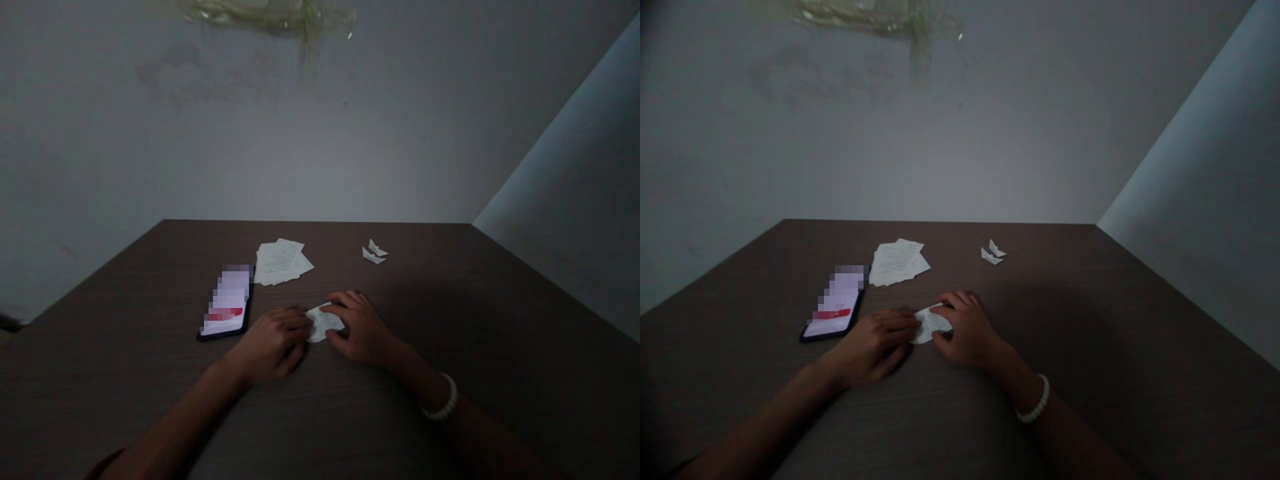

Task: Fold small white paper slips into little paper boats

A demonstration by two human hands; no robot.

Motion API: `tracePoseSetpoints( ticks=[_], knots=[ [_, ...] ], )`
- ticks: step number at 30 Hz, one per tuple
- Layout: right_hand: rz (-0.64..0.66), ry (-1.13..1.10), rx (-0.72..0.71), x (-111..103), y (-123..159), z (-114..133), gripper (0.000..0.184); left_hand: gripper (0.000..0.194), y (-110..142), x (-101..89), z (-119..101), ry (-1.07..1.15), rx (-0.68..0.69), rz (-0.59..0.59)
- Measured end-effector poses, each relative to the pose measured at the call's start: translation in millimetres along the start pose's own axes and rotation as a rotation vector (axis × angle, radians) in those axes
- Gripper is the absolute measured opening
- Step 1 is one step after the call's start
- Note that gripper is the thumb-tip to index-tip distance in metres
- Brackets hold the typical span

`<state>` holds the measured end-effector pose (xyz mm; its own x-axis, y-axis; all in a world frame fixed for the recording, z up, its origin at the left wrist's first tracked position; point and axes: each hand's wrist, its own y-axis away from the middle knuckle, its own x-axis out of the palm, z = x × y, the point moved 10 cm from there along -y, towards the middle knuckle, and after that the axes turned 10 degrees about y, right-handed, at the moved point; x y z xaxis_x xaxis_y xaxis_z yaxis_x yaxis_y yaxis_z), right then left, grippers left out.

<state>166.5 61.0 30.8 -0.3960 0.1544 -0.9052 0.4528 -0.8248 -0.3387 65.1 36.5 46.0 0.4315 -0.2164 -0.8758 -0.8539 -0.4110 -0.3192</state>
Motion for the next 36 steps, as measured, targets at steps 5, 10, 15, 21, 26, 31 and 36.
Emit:
tracePoseSetpoints(
  ticks=[5,10,15,21,26,31,36],
  knots=[
    [-0.005,0.000,0.001,0.2,-0.2,0.1,0.044,0.023,0.1,-0.7,-1.7,0.001,0.006,-0.006],
    [-0.002,0.006,0.001,0.7,-0.5,1.3,0.044,0.023,0.3,-0.1,-1.0,-0.005,-0.001,-0.004],
    [0.005,0.002,0.003,0.7,-0.4,1.9,0.043,0.023,0.3,1.3,-0.3,0.002,-0.006,0.009],
    [0.001,0.001,0.006,0.9,-0.6,1.0,0.044,0.023,-1.0,-1.3,-2.1,0.016,-0.003,-0.004],
    [0.012,0.001,0.016,1.4,-1.0,1.0,0.044,0.022,-0.5,-0.4,-0.7,0.014,-0.007,-0.003],
    [0.018,0.019,0.042,1.6,-0.4,0.1,0.043,0.024,0.3,-2.4,-0.2,0.018,-0.010,-0.027],
    [-0.004,0.042,0.068,0.5,0.4,1.1,0.042,0.022,-1.0,-3.2,-0.2,0.032,-0.007,-0.025]
  ],
)
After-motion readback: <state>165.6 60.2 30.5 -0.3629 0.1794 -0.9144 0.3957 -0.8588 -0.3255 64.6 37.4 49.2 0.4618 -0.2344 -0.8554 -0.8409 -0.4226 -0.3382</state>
